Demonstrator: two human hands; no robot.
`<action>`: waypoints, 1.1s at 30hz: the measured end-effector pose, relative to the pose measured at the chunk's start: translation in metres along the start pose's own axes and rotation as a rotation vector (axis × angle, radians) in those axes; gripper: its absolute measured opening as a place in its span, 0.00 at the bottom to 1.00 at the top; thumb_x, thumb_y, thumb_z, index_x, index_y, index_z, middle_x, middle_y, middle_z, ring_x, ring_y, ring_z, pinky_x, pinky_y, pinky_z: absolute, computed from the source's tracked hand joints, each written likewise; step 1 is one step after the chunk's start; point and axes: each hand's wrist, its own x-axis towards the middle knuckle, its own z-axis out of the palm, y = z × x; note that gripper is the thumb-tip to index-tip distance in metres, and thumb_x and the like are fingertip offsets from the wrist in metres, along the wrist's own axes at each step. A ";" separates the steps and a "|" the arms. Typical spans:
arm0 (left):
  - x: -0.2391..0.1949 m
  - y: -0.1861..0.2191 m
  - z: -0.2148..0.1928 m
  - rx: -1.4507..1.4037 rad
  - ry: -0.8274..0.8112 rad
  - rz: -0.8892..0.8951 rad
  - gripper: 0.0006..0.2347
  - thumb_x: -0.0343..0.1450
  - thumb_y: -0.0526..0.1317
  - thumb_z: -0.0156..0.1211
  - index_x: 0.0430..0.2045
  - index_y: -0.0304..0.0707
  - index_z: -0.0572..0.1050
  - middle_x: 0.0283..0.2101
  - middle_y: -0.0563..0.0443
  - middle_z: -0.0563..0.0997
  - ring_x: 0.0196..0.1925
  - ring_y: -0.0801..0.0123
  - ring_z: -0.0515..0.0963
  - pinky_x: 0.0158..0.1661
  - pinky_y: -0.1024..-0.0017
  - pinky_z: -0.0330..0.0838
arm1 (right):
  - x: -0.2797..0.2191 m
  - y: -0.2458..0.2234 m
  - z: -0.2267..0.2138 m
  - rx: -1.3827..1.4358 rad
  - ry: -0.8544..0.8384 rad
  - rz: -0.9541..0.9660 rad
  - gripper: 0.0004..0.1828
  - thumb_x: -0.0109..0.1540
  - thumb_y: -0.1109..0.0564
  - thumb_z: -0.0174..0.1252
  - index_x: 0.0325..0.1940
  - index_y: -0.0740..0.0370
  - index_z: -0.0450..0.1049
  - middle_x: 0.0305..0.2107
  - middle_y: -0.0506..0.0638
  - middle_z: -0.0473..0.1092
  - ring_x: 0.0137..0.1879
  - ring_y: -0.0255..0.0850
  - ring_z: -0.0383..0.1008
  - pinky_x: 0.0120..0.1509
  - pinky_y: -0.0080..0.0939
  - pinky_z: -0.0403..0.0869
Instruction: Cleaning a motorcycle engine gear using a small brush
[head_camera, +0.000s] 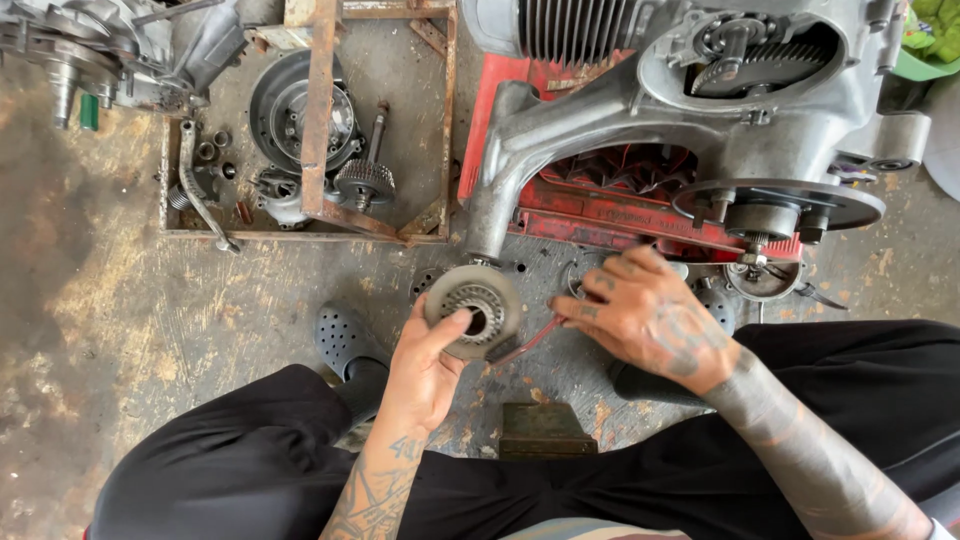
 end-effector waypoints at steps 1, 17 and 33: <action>-0.001 0.001 0.002 0.118 -0.018 -0.049 0.19 0.69 0.33 0.63 0.53 0.31 0.66 0.50 0.32 0.79 0.52 0.47 0.81 0.52 0.49 0.79 | -0.001 0.004 0.001 -0.143 0.028 -0.011 0.13 0.66 0.46 0.57 0.52 0.41 0.81 0.28 0.48 0.78 0.34 0.42 0.79 0.50 0.46 0.74; 0.001 -0.001 0.008 0.272 0.082 -0.170 0.28 0.67 0.37 0.67 0.58 0.25 0.61 0.52 0.30 0.72 0.54 0.43 0.77 0.46 0.45 0.79 | -0.002 0.013 0.037 -0.206 0.230 -0.065 0.10 0.68 0.43 0.55 0.45 0.40 0.81 0.29 0.47 0.68 0.37 0.42 0.69 0.56 0.48 0.64; 0.006 -0.011 -0.005 0.156 0.048 -0.183 0.28 0.69 0.40 0.63 0.60 0.28 0.57 0.53 0.23 0.72 0.54 0.38 0.78 0.52 0.43 0.78 | 0.000 -0.001 0.048 0.013 0.151 0.072 0.09 0.64 0.42 0.62 0.42 0.41 0.83 0.26 0.44 0.70 0.35 0.41 0.71 0.55 0.48 0.63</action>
